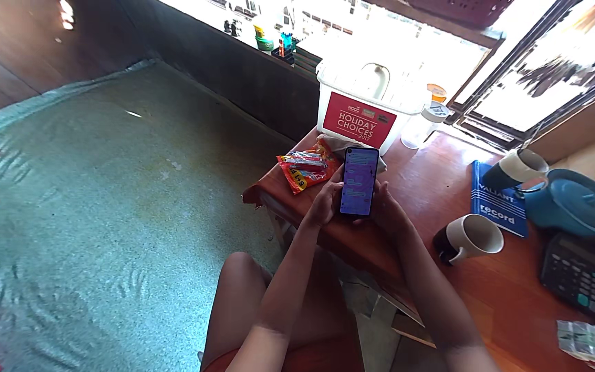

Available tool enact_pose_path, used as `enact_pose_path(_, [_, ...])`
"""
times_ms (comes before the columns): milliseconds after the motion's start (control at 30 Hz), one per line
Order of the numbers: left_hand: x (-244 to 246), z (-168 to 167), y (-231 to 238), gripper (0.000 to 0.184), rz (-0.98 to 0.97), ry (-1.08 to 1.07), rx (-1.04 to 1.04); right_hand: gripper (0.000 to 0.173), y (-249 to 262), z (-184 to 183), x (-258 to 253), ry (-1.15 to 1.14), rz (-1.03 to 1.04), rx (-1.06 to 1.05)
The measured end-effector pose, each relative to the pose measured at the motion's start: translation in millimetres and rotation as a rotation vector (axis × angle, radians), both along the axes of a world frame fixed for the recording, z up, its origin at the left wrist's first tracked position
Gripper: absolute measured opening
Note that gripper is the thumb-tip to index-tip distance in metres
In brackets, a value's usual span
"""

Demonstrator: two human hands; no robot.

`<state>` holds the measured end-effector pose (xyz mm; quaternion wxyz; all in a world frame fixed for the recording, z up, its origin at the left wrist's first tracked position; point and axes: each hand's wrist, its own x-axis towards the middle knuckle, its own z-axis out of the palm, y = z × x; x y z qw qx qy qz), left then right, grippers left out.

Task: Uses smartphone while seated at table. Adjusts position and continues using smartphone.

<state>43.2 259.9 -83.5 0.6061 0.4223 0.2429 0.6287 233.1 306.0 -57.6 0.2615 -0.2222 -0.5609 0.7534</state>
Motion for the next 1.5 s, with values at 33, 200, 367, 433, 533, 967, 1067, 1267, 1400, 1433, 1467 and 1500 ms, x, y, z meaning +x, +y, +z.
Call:
enact_pose_path(33, [0.0,0.1,-0.2,0.06,0.005,0.005,0.001,0.091,-0.3,0.1,-0.2,-0.001,-0.004,0.002])
enact_pose_path(200, [0.0,0.5,-0.6,0.059,-0.012,-0.017,0.016,0.09,0.2,-1.4,-0.5,0.009,-0.017,-0.012])
enact_pose_path(367, [-0.1,2.8,-2.1,0.059,-0.03,-0.047,0.009,0.093,1.0,-1.0,0.0,0.016,-0.009,-0.011])
enact_pose_path(433, [-0.2,2.8,-2.3,0.059,-0.03,-0.042,0.009,0.091,0.2,-0.2,-0.2,0.015,-0.005,-0.002])
enact_pose_path(533, [-1.0,1.2,-1.4,0.059,-0.036,-0.041,0.014,0.093,-1.2,1.6,-0.5,0.013,-0.005,-0.003])
enact_pose_path(967, [0.2,4.0,-2.7,0.06,-0.004,-0.001,0.011,0.095,1.2,-4.5,0.5,0.075,0.015,0.005])
enact_pose_path(1067, [0.2,2.9,-1.9,0.061,-0.004,-0.004,0.01,0.098,0.3,-3.5,0.5,0.051,-0.007,0.003])
enact_pose_path(1267, [0.2,2.6,-1.9,0.06,-0.001,-0.004,-0.002,0.096,1.1,-5.2,0.9,0.064,-0.009,0.005])
enact_pose_path(1400, [0.1,1.8,-0.8,0.062,-0.001,0.013,-0.003,0.098,1.5,-5.1,1.0,0.057,0.004,0.019])
enact_pose_path(1433, [0.0,1.2,-0.5,0.063,-0.001,0.018,-0.005,0.099,1.1,-4.4,0.9,0.057,0.004,0.018])
enact_pose_path(1467, [0.0,0.9,-0.4,0.063,0.0,0.019,-0.004,0.1,0.8,-3.9,0.9,0.056,0.005,0.018])
enact_pose_path(1500, [0.1,1.0,-0.3,0.063,0.002,0.019,-0.002,0.099,0.8,-3.8,0.7,0.054,0.001,0.016])
